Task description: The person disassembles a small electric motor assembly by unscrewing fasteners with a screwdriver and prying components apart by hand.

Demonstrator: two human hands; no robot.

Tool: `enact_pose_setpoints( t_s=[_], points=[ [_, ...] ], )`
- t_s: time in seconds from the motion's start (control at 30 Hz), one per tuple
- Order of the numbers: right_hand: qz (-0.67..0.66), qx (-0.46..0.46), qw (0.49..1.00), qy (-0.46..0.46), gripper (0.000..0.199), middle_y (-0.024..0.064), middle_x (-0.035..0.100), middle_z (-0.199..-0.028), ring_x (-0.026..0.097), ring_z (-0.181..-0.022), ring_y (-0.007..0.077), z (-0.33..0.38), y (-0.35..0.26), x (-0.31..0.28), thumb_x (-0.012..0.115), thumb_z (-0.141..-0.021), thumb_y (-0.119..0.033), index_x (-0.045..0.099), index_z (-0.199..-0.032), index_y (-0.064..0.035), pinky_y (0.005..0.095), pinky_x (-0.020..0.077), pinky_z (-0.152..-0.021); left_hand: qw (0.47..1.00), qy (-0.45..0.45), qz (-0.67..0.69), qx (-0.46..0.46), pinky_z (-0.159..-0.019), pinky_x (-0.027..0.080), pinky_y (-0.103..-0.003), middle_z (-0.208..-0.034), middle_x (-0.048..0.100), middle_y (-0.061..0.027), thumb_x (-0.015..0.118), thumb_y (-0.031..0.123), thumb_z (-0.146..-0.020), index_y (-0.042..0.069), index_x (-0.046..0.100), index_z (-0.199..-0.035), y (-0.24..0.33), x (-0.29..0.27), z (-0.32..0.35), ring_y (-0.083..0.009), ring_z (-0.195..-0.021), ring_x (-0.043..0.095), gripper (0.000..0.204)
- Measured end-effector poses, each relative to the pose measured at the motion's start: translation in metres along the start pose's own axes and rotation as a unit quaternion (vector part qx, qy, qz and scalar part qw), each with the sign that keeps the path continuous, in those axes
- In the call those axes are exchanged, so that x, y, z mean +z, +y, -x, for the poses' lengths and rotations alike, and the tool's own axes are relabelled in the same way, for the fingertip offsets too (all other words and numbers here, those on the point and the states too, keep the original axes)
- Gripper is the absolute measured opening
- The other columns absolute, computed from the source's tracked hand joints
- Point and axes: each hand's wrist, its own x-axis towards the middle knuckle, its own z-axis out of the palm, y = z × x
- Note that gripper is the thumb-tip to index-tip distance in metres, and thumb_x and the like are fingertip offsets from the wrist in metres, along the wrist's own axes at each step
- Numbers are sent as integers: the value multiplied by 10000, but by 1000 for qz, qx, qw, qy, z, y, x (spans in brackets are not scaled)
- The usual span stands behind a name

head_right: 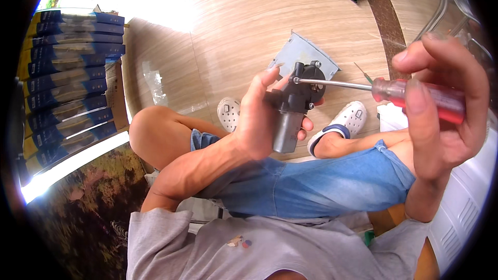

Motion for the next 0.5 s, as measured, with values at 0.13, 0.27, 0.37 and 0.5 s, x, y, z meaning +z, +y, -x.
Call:
enact_pose_setpoints(
  t_s=[0.13,0.27,0.37,0.5],
  points=[
    [-5,19,1000,7,451,154,649,-1062,619,-939,164,2,-3,1,596,-908,-30,516,-1345,39,252,523,-766,1000,-6,4,7,-599,505,-347,-1120,634,-133,381,665,-938,81,497,-1371,0,1,0,-204,-704,632,736],
    [19,-46,998,-26,430,146,651,-1035,616,-928,158,-3,6,-3,580,-933,-53,520,-1349,33,253,515,-813,1000,-9,3,13,-604,504,-350,-1123,634,-135,374,671,-939,83,491,-1376,1,1,1,-202,-707,633,742],
    [-4,-16,1000,11,437,162,665,-954,631,-825,167,-7,-2,2,582,-940,-99,504,-1353,18,261,539,-781,1000,-16,12,16,-610,505,-351,-1123,632,-136,366,671,-941,84,488,-1376,1,0,0,-203,-708,633,741],
    [-97,-74,989,84,503,193,674,-773,639,-633,195,-20,28,-12,595,-896,-152,469,-1335,59,286,591,-670,1000,-15,12,20,-613,507,-351,-1124,627,-133,359,671,-942,81,479,-1378,2,1,1,-207,-703,630,743]
  ],
)
